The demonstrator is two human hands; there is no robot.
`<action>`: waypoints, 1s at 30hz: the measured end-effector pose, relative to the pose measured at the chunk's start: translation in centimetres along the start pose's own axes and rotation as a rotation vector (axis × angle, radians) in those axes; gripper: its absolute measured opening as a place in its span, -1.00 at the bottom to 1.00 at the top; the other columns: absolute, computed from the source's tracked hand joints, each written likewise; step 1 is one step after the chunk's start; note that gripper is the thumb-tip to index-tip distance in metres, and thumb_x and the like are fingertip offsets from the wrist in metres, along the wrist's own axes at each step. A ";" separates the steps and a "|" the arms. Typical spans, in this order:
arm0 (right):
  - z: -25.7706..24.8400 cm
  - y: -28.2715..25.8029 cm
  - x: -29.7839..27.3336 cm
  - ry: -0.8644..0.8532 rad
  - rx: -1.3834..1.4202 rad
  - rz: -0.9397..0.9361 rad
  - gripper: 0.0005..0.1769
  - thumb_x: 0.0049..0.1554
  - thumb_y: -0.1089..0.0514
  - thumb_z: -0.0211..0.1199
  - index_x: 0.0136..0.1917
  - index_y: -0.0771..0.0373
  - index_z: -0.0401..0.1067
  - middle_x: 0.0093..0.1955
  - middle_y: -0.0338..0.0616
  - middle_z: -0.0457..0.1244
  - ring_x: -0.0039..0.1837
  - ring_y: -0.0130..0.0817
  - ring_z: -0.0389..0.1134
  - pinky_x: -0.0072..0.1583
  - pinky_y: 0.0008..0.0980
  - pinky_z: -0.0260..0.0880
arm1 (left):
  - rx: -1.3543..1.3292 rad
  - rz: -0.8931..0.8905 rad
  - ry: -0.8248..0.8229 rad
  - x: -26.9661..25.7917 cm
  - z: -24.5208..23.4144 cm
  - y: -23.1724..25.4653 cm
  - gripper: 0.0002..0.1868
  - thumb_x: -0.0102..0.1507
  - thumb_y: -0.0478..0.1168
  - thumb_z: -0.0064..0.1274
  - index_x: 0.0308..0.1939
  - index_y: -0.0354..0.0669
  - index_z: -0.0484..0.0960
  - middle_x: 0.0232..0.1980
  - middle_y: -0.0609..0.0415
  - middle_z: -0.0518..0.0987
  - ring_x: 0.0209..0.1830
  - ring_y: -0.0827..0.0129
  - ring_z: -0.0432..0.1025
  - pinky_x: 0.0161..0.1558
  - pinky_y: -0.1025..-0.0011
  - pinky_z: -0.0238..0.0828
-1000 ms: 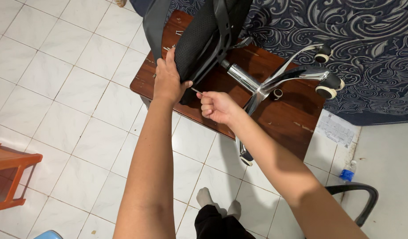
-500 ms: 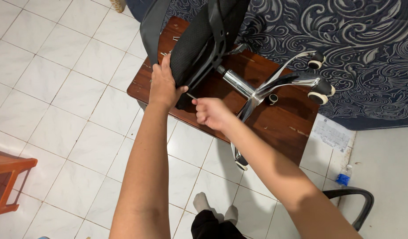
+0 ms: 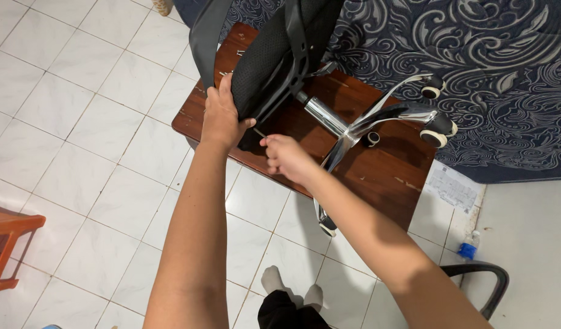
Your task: The person disassembles an office chair by removing the backrest frame and then the seat from the base. They use an Allen key to loosen and remove screws, then place the removed parts aside.
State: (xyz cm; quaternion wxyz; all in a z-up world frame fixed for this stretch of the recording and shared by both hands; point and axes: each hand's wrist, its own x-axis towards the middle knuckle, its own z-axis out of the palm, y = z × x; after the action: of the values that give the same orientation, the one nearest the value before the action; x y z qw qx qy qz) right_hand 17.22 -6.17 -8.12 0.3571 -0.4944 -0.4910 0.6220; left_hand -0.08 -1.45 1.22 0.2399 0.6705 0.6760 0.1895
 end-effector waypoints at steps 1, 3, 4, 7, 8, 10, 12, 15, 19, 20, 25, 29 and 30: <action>-0.3 -0.1 0.3 -0.058 0.211 0.142 -0.76 0.39 0.14 0.03 0.07 0.31 0.46 -0.24 -0.01 0.35 -0.21 -0.10 0.41 -0.13 -0.24 0.36 | -0.001 0.004 0.006 0.0 0.1 0.0 0.23 -0.01 -0.21 0.50 0.53 0.19 -0.08 0.20 -0.12 0.23 0.28 -0.04 0.29 0.31 0.11 0.30; -0.6 -0.3 0.3 -0.082 0.266 0.173 -0.76 0.38 0.14 0.03 0.07 0.32 0.45 -0.25 -0.01 0.34 -0.21 -0.10 0.40 -0.13 -0.24 0.36 | -0.003 0.015 0.021 0.1 0.1 0.0 0.24 -0.02 -0.21 0.50 0.53 0.18 -0.08 0.20 -0.12 0.23 0.28 -0.04 0.29 0.30 0.11 0.30; -0.6 -0.3 0.3 -0.083 0.251 0.172 -0.76 0.38 0.14 0.03 0.06 0.32 0.45 -0.25 -0.01 0.34 -0.21 -0.10 0.40 -0.13 -0.24 0.36 | -0.004 0.016 0.019 0.1 0.1 -0.1 0.23 -0.01 -0.22 0.50 0.53 0.19 -0.08 0.20 -0.12 0.23 0.28 -0.04 0.29 0.31 0.10 0.30; -0.3 0.0 -0.4 0.125 -0.475 -0.198 -0.76 0.37 0.14 0.03 0.06 0.32 0.45 -0.25 -0.02 0.33 -0.20 -0.09 0.39 -0.14 -0.25 0.36 | -0.006 0.015 0.019 0.1 0.2 -0.2 0.22 -0.01 -0.22 0.50 0.53 0.20 -0.06 0.19 -0.13 0.24 0.28 -0.05 0.29 0.31 0.08 0.29; 0.0 0.2 -0.7 0.181 -0.625 -0.290 -0.76 0.37 0.14 0.03 0.06 0.32 0.44 -0.26 -0.02 0.32 -0.20 -0.09 0.39 -0.14 -0.25 0.36 | -0.005 0.016 0.024 0.1 0.2 -0.2 0.22 -0.01 -0.22 0.50 0.53 0.20 -0.05 0.20 -0.13 0.24 0.28 -0.06 0.29 0.31 0.07 0.28; 0.3 0.3 -0.8 0.215 -0.652 -0.331 -0.77 0.37 0.15 0.04 0.06 0.33 0.44 -0.25 -0.01 0.32 -0.19 -0.08 0.39 -0.14 -0.25 0.36 | -0.009 0.020 0.033 0.1 0.3 -0.2 0.22 -0.03 -0.23 0.51 0.52 0.19 -0.04 0.20 -0.14 0.24 0.28 -0.08 0.29 0.30 0.06 0.27; 0.2 0.1 -0.3 0.213 -0.587 -0.336 -0.78 0.36 0.16 0.04 0.06 0.33 0.44 -0.24 0.00 0.33 -0.17 -0.07 0.39 -0.13 -0.23 0.36 | -0.014 0.018 0.045 0.2 0.4 -0.2 0.23 -0.05 -0.24 0.51 0.51 0.18 -0.04 0.20 -0.16 0.24 0.28 -0.10 0.28 0.30 0.05 0.26; -0.3 -0.2 0.1 -0.016 0.057 0.071 -0.81 0.33 0.17 0.05 0.05 0.33 0.41 -0.24 0.01 0.32 -0.17 -0.05 0.39 -0.12 -0.18 0.37 | -0.018 0.029 0.045 0.2 0.5 -0.5 0.22 -0.05 -0.23 0.52 0.51 0.18 -0.01 0.20 -0.18 0.25 0.27 -0.13 0.29 0.26 0.06 0.30; -0.6 -1.1 -0.9 0.006 -0.342 -0.029 -0.83 0.29 0.19 0.06 0.04 0.32 0.39 -0.25 0.02 0.32 -0.17 -0.02 0.39 -0.11 -0.12 0.38 | -0.015 0.067 0.075 0.3 0.7 -0.8 0.22 -0.06 -0.21 0.54 0.51 0.13 0.01 0.20 -0.19 0.27 0.26 -0.14 0.29 0.26 0.07 0.30; -0.2 -1.4 -1.3 0.070 -0.702 -0.224 -0.84 0.29 0.19 0.06 0.04 0.32 0.38 -0.25 0.02 0.32 -0.17 -0.01 0.39 -0.10 -0.11 0.38 | -0.011 0.078 0.081 0.4 0.8 -0.9 0.23 -0.06 -0.20 0.53 0.51 0.10 -0.01 0.19 -0.20 0.27 0.26 -0.14 0.29 0.26 0.08 0.30; 0.7 -2.7 -4.3 0.288 -1.133 -0.684 -0.82 0.27 0.18 0.08 0.06 0.33 0.36 -0.25 0.05 0.33 -0.16 0.05 0.40 -0.09 -0.02 0.39 | -0.003 0.080 0.084 0.2 1.1 -0.9 0.21 -0.05 -0.19 0.52 0.52 0.06 0.01 0.17 -0.19 0.28 0.25 -0.12 0.29 0.25 0.09 0.30; -0.9 -2.6 -5.8 0.256 -0.900 -0.320 -0.78 0.30 0.15 0.06 0.11 0.28 0.43 -0.13 0.12 0.39 -0.07 0.12 0.42 -0.05 0.01 0.39 | -0.023 0.092 0.090 0.2 1.2 -1.1 0.20 -0.05 -0.21 0.52 0.51 0.05 0.02 0.18 -0.19 0.27 0.24 -0.12 0.29 0.25 0.09 0.31; -1.6 -2.2 -6.2 0.247 -0.818 -0.324 -0.76 0.31 0.15 0.05 0.13 0.29 0.44 -0.10 0.13 0.40 -0.04 0.12 0.43 -0.02 -0.02 0.41 | -0.033 0.095 0.087 0.2 1.2 -1.1 0.19 -0.05 -0.21 0.51 0.51 0.05 0.03 0.19 -0.19 0.27 0.24 -0.12 0.30 0.24 0.09 0.31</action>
State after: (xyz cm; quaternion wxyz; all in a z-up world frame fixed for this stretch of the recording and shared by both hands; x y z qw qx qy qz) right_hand 20.30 -10.91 -4.46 0.2812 -0.5821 -0.7210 0.2496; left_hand -0.26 -1.36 -0.42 0.2122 0.6887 0.6501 0.2408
